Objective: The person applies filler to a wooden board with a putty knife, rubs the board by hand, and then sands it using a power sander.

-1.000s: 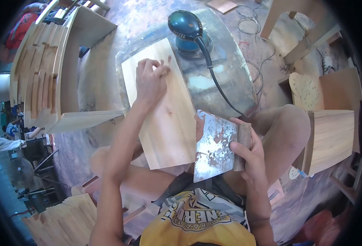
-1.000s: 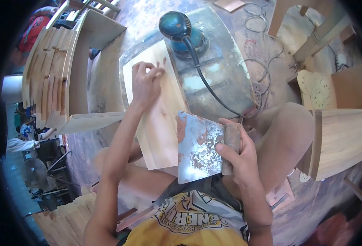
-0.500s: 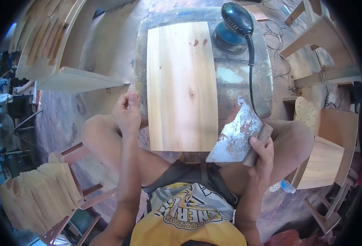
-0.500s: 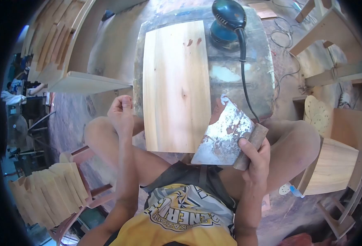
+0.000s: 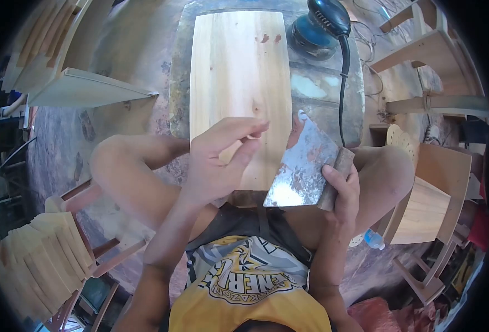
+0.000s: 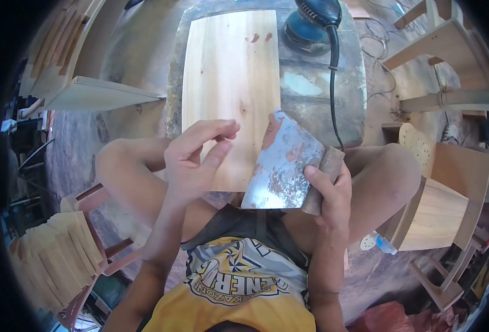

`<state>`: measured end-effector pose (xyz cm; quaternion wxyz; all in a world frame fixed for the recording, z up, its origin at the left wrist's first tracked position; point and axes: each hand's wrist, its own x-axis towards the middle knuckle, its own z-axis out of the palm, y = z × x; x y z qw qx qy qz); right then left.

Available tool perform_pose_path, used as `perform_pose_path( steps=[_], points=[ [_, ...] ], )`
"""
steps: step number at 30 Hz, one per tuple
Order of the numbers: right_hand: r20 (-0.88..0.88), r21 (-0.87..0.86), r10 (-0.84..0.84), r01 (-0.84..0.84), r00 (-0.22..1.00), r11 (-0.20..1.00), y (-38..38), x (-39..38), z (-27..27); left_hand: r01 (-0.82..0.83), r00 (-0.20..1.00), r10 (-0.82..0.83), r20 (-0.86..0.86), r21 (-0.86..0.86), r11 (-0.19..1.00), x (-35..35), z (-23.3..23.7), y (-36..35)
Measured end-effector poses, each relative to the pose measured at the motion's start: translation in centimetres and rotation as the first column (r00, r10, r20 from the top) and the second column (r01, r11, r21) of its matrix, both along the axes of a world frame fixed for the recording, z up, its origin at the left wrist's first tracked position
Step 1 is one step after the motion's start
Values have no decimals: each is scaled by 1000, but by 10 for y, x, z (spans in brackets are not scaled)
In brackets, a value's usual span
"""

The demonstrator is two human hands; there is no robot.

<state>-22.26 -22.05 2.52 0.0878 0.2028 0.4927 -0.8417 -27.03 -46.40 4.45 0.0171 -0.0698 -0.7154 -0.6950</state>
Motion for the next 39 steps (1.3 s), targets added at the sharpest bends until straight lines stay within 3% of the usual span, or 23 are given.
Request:
perform_pose_path(
  steps=[2, 5, 11, 15, 21, 23, 26, 30, 32, 39],
  points=[
    [-11, -54, 36, -36, 999, 998, -1, -3, 4, 75, 943, -163, -291, -291, 954, -14, 6, 1],
    [-21, -110, 73, -74, 997, 991, -4, -4, 3, 131, 864, -296, -407, -387, 913, -28, 10, 2],
    [5, -222, 113, -109, 994, 969, -6, 1, 7, 125, 843, -359, -402, -503, 855, -37, 17, -1],
    [11, -345, 170, -156, 985, 925, -2, 3, 6, 124, 835, -387, -392, -550, 826, -35, 20, -7],
    [27, -452, 244, -206, 969, 868, 3, 4, 9, 116, 801, -363, -477, -471, 875, -22, 11, -5],
    [38, -489, 248, -198, 968, 849, 3, 5, 9, 23, 738, -335, -586, -474, 880, -21, 11, -7],
    [49, -512, 259, -198, 965, 836, 2, 6, 6, -28, 731, -303, -611, -471, 882, -16, 10, -11],
    [47, -402, 172, -139, 984, 905, 6, 6, 6, -67, 846, -220, -485, -506, 860, -15, -5, -30],
    [43, -392, 116, -90, 992, 915, 8, 6, 7, -62, 938, -143, -317, -557, 828, -21, -22, -39],
    [25, -277, -3, 10, 1000, 961, 12, 3, 12, -34, 999, 23, -30, -469, 882, -30, -47, -21]
  ],
)
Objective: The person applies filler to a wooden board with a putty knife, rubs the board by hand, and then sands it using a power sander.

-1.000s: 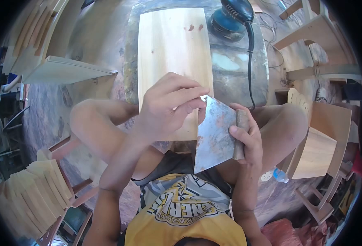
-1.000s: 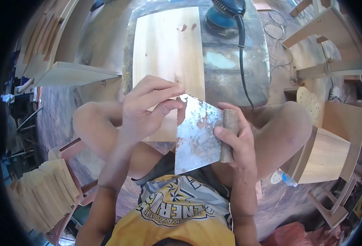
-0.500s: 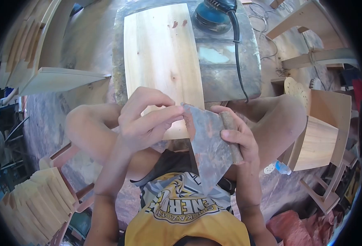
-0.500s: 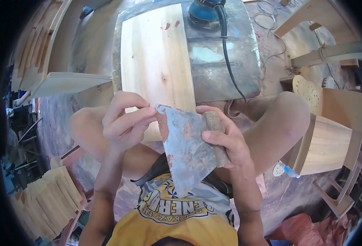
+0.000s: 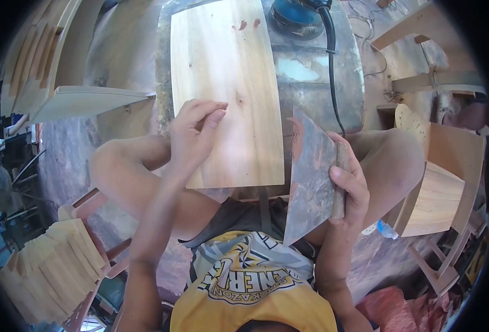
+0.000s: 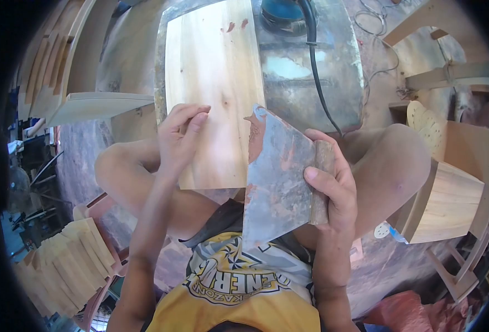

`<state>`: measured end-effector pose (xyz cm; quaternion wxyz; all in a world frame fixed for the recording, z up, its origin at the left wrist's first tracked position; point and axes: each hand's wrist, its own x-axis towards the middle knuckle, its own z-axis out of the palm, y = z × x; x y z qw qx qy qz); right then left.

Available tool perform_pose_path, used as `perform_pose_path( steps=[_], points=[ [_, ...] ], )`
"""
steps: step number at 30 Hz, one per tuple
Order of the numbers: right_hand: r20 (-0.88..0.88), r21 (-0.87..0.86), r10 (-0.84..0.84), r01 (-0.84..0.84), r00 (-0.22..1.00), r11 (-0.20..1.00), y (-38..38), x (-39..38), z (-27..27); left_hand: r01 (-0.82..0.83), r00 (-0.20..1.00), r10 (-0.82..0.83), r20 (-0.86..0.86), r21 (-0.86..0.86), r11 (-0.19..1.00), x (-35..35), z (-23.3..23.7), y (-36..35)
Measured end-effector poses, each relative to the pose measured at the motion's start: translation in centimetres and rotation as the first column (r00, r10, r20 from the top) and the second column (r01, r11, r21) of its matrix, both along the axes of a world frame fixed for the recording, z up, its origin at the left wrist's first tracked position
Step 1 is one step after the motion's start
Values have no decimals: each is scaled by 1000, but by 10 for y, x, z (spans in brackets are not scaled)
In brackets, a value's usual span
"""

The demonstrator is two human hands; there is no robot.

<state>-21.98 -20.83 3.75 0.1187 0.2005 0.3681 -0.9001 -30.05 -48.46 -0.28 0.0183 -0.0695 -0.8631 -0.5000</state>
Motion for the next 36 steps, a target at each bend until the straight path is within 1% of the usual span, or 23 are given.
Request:
perform_pose_path(
  steps=[2, 3, 5, 6, 8, 10, 12, 15, 17, 18, 20, 23, 25, 27, 29, 30, 31, 32, 33, 35, 36],
  points=[
    [13, 11, -11, 11, 1000, 1000, -1, 0, 3, 27, 992, -47, -117, -172, 985, -5, -9, 8],
    [17, 32, -18, 18, 1000, 999, -1, 0, 5, 31, 992, -51, -112, -177, 984, -6, -10, 10],
    [34, 48, -24, 22, 999, 999, 1, 0, 8, 17, 957, -135, -255, -418, 908, -8, -13, 16],
    [47, 69, -26, 23, 999, 997, 2, 1, 9, 27, 958, -143, -247, -419, 907, -9, -16, 18],
    [61, 75, -45, 40, 997, 996, 4, 2, 9, 5, 942, -128, -309, -368, 930, -9, -22, 18],
    [74, 77, -55, 49, 996, 996, 2, 2, 12, 10, 948, -130, -291, -383, 924, -9, -20, 20],
    [75, 74, -116, 110, 990, 991, -2, 1, 17, 11, 954, -131, -271, -402, 915, -9, -20, 19],
    [76, 89, -116, 109, 990, 990, 1, 1, 15, 7, 949, -145, -279, -441, 897, -6, -22, 21],
    [83, 110, -118, 109, 989, 988, 3, 1, 14, -87, 908, -211, -362, -656, 750, 0, -18, 26],
    [79, 130, -118, 107, 990, 986, 4, 1, 14, -82, 910, -212, -355, -658, 748, 4, -15, 28],
    [73, 120, -110, 101, 991, 988, 6, -1, 14, -137, 897, -312, -313, -868, 477, 9, -8, 30],
    [52, 105, -117, 111, 992, 988, 5, -1, 16, -105, 887, -365, -282, -894, 436, 9, -6, 26],
    [43, 102, -141, 136, 989, 985, 4, 0, 19, -92, 867, -405, -291, -892, 442, 8, -3, 24],
    [55, -11, -168, 169, 984, 986, 3, 2, 23, -76, 843, -448, -298, -890, 450, 8, -1, 24],
    [44, -37, -178, 180, 983, 983, 3, 6, 23, -36, 851, -435, -295, -858, 512, 6, 2, 22],
    [37, -61, -178, 180, 983, 982, 3, 7, 22, -37, 845, -444, -298, -861, 507, 2, 3, 16],
    [30, -68, -185, 187, 982, 980, 4, 7, 23, 78, 882, -408, -237, -780, 622, -4, 3, 9],
    [30, 12, -166, 165, 986, 986, 4, 7, 23, 180, 909, -381, -167, -668, 722, -9, 3, 6],
    [36, 92, -146, 142, 989, 986, 5, 7, 22, 181, 906, -388, -170, -672, 718, -12, 4, 7],
    [35, 93, -148, 144, 988, 985, 6, 8, 22, 180, 953, -265, -147, -430, 885, -14, 3, 9],
    [37, 98, -144, 139, 989, 985, 6, 9, 22, 181, 954, -265, -143, -430, 884, -14, 3, 12]
  ],
)
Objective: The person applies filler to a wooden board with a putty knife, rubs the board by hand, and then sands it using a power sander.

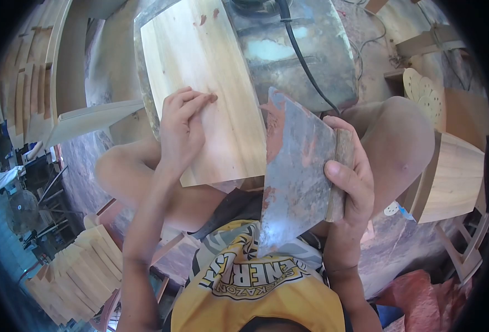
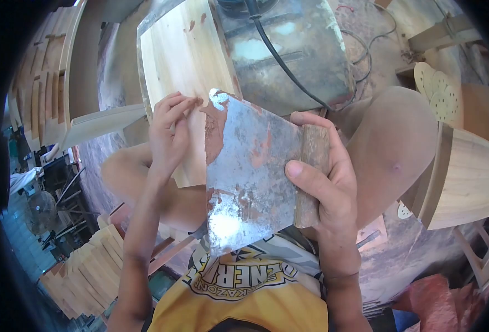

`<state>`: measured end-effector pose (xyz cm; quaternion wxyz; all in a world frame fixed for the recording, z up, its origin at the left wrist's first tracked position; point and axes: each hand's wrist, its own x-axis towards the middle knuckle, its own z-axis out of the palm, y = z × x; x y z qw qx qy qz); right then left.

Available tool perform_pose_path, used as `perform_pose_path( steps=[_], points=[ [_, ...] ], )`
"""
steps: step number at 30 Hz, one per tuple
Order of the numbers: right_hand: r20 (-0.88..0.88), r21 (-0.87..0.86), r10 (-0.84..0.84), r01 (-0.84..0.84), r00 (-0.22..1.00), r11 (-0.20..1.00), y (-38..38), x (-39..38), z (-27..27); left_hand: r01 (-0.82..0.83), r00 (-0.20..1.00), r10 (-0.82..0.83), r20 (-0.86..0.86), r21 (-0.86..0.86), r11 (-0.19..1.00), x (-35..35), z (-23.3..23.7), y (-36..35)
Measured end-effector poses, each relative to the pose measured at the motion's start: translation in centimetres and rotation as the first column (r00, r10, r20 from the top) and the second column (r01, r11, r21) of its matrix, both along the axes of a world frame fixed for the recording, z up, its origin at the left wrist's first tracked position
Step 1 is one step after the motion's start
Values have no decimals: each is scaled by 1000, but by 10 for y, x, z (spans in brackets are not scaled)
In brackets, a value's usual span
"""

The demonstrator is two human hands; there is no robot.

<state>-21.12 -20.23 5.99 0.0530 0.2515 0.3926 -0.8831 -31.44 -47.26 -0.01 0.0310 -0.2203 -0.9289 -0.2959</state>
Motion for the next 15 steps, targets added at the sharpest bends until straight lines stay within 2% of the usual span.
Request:
perform_pose_path(
  steps=[1, 3, 5, 6, 8, 15],
  points=[
    [3, 0, 3, -3, 1000, 1000, 1, 1, -1, -25, 1000, 25, 11, -18, 1000, 0, 0, 5],
    [-52, -147, -18, 11, 998, 989, 4, 3, -4, -54, 998, 55, 22, -38, 998, 3, -3, 9],
    [-57, -151, -19, 11, 998, 988, 4, 2, -6, -38, 997, 27, -74, -146, 989, 6, -11, 8],
    [-63, -153, -23, 13, 998, 988, 3, 3, -6, -33, 997, 23, -69, -149, 988, 9, -12, 11],
    [-57, -143, -32, 24, 998, 989, 1, 2, -5, -37, 975, -30, -219, -297, 954, 17, -13, 16],
    [-61, -110, -26, 19, 998, 994, 3, 3, -7, 37, 975, -131, -177, -453, 891, 19, 1, 16]
  ],
)
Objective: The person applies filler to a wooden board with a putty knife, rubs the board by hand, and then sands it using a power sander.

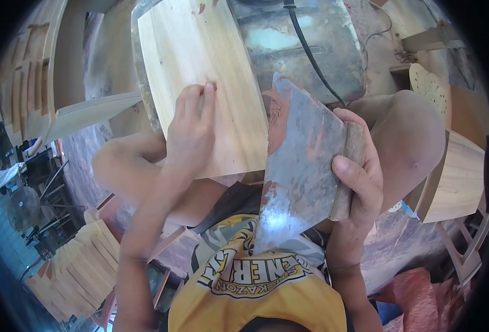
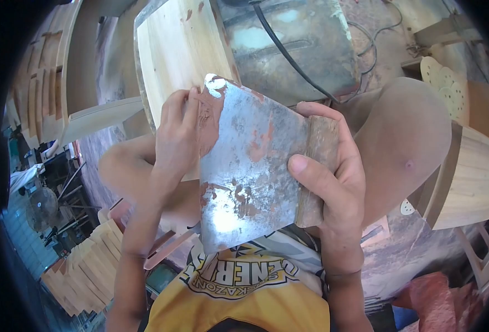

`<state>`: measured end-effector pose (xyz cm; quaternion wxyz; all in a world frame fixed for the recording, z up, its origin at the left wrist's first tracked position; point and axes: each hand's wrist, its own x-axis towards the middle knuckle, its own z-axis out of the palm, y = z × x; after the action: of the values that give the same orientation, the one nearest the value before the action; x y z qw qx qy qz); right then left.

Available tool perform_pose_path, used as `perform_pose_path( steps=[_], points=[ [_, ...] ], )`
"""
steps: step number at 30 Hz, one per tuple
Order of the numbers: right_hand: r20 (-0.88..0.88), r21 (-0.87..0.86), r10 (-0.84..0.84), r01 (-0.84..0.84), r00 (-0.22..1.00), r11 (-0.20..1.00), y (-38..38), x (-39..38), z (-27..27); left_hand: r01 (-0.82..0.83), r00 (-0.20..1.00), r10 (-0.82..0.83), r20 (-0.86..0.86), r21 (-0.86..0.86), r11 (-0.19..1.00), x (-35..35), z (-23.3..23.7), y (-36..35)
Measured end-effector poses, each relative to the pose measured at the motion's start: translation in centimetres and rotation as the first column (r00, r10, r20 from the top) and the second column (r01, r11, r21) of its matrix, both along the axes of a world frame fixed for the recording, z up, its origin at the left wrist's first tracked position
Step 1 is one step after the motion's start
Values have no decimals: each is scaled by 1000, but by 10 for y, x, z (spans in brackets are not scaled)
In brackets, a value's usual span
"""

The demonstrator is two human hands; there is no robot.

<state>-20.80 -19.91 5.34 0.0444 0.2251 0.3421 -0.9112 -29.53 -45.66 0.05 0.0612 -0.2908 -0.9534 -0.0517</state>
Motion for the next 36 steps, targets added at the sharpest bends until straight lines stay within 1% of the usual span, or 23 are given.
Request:
perform_pose_path(
  steps=[2, 3, 5, 6, 8, 11, 12, 14, 18, 21, 23, 26, 27, 29, 33, 36],
  points=[
    [-2, 24, 4, -4, 1000, 1000, 2, 2, 3, 65, 998, -62, 26, -120, 991, -2, 7, -1],
    [-3, 50, 9, -8, 1000, 999, 4, 1, 5, 62, 998, -61, 12, -126, 990, -3, 9, -5],
    [-20, 27, -10, 11, 1000, 1000, 4, 5, 3, 88, 990, -81, 112, -64, 994, -5, 13, -13],
    [-20, 9, -31, 31, 999, 999, 4, 7, 1, 93, 991, -86, 101, -70, 993, -10, 18, -15],
    [-24, -5, -29, 29, 999, 1000, 7, 9, -1, 29, 976, -41, 212, 60, 998, -17, 25, -18],
    [-17, -5, -21, 21, 1000, 1000, 7, 8, 2, 59, 984, -59, 166, 3, 998, -16, 21, -13],
    [-13, 6, -14, 14, 1000, 1000, 8, 8, 4, 61, 983, -61, 171, 6, 998, -16, 19, -12],
    [-7, 1, -6, 6, 1000, 1000, 8, 9, 1, 54, 990, -48, 136, -42, 998, -15, 16, -10],
    [-5, 6, -24, 24, 1000, 1000, 5, 6, 5, 1, 991, 3, 137, -26, 1000, -10, 15, -8],
    [-19, 1, -28, 28, 999, 1000, 5, 7, 2, 15, 992, -11, 122, -31, 999, -11, 17, -11],
    [-21, -10, -20, 20, 1000, 1000, 6, 7, 2, 44, 990, -46, 134, 21, 999, -15, 16, -18],
    [-7, -6, -12, 12, 1000, 1000, 7, 8, 4, 76, 989, -82, 124, 53, 996, -17, 21, -14],
    [3, 6, -7, 7, 1000, 1000, 6, 8, 4, 76, 988, -82, 129, 52, 996, -17, 22, -12],
    [7, 11, -14, 14, 1000, 1000, 5, 8, 5, -5, 986, 2, 168, 18, 1000, -14, 24, -5],
    [15, 22, -21, 20, 1000, 1000, 4, 6, 7, -22, 987, 22, 160, -5, 1000, -9, 21, -4],
    [-3, 14, -23, 23, 1000, 1000, 3, 5, 3, -6, 986, 7, 167, -12, 1000, -7, 24, -7]
  ],
)
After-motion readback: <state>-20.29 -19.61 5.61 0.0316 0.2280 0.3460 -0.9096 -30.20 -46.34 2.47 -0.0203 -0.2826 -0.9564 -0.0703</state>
